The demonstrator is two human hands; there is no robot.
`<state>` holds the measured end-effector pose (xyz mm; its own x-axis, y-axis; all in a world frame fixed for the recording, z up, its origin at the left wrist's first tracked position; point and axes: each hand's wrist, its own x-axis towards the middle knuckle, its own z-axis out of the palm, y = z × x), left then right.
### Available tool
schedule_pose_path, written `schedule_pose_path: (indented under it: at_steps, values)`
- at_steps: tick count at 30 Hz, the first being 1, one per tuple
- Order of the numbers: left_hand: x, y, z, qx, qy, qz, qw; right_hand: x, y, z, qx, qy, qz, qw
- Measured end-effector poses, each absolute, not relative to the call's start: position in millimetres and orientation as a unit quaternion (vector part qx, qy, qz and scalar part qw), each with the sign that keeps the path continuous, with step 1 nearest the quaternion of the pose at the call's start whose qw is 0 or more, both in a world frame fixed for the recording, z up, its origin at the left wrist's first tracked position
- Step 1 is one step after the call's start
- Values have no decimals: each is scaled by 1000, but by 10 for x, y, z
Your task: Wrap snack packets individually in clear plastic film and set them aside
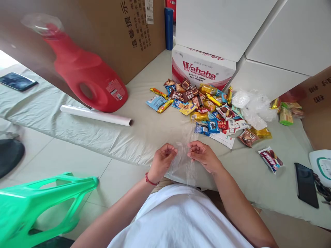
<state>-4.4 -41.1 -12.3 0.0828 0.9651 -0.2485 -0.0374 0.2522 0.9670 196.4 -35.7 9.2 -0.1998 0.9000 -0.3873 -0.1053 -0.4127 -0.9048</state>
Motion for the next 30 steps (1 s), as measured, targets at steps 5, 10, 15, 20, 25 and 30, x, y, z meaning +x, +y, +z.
schedule_pose_path:
  at_steps: [5, 10, 15, 20, 25, 30]
  values:
    - [-298, -420, -9, 274, 566, 473, 616, 2214, -421, 70, -561, -352, 633, 400]
    - [-737, -746, 58, 273, 654, 400, 581, 2368, -501, 12, -595, -358, 601, 394]
    - [-1299, -1049, 52, 368, 707, 234, 557, 2431, -491, 6, -602, -378, 588, 385]
    - [-1273, -1043, 527, 533, 766, 334, 135, 2458, -442, -11, -617, -372, 600, 348]
    - [-294, -763, 825, 802, 424, 404, 119, 2333, -463, 11, -614, -393, 589, 348]
    - [271, -276, 288, 620, 590, 418, 304, 2272, -553, -53, -616, -406, 568, 365]
